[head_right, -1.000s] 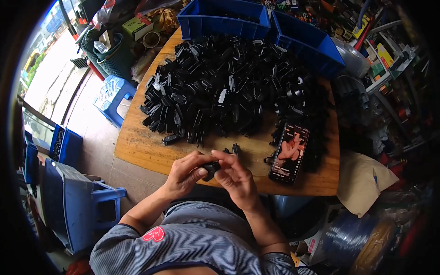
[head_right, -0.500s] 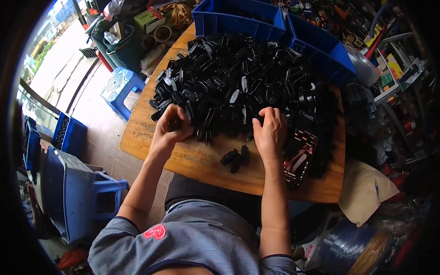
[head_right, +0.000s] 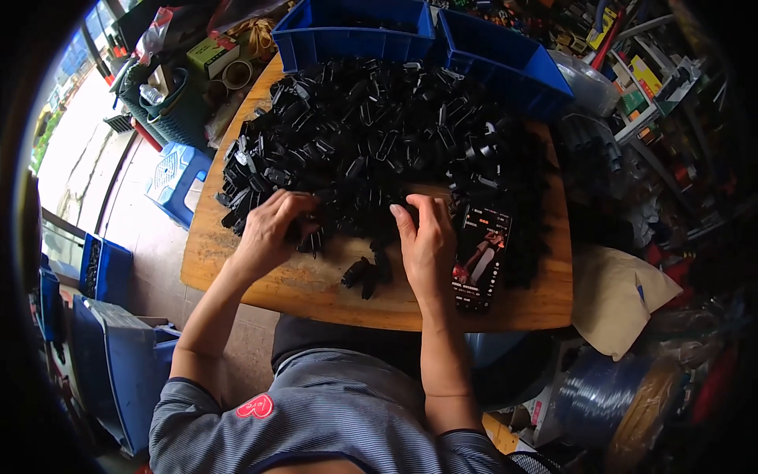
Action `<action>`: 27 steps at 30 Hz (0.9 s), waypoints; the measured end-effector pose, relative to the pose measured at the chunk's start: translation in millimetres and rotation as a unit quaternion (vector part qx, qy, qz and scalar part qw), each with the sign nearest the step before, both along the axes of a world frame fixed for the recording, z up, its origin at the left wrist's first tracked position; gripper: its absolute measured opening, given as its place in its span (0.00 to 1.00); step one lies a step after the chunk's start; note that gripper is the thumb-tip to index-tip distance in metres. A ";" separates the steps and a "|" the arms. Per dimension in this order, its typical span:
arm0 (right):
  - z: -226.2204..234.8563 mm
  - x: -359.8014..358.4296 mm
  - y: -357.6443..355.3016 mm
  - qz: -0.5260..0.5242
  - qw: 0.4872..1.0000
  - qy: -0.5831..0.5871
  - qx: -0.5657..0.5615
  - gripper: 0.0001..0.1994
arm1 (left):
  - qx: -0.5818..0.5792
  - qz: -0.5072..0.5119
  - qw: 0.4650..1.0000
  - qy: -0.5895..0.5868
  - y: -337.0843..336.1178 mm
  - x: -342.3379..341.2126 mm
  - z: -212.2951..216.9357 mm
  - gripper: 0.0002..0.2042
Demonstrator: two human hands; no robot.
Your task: Assembling small black plastic parts by snapping them together at a workbench.
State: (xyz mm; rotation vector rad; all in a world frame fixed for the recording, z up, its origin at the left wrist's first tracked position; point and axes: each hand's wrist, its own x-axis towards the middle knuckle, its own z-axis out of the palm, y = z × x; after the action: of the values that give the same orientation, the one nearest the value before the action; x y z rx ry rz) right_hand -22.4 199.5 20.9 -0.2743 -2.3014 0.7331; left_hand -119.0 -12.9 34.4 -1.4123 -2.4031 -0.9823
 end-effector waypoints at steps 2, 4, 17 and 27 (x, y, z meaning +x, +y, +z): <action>4.0 7.8 -11.9 0.063 0.994 0.022 -0.092 0.08 | 0.099 -0.041 0.985 -0.132 3.7 16.6 -7.3 0.19; 22.6 25.2 -36.5 0.141 0.907 -0.067 -0.391 0.07 | 0.127 -0.053 0.974 -0.178 16.6 34.8 -3.0 0.25; 7.5 33.8 -33.4 0.193 0.934 -0.039 -0.298 0.11 | 0.121 -0.055 0.953 -0.272 21.1 47.9 -15.5 0.14; 0.3 37.8 -33.6 0.220 0.872 -0.013 -0.437 0.11 | 0.131 -0.071 0.909 -0.390 16.0 50.4 -17.4 0.16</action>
State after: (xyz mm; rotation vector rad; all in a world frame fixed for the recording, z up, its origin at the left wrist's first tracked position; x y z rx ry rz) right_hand 15.4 165.9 21.2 -0.1492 -1.9119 2.0019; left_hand -68.6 3.1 17.0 -1.2528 -2.5003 -2.1529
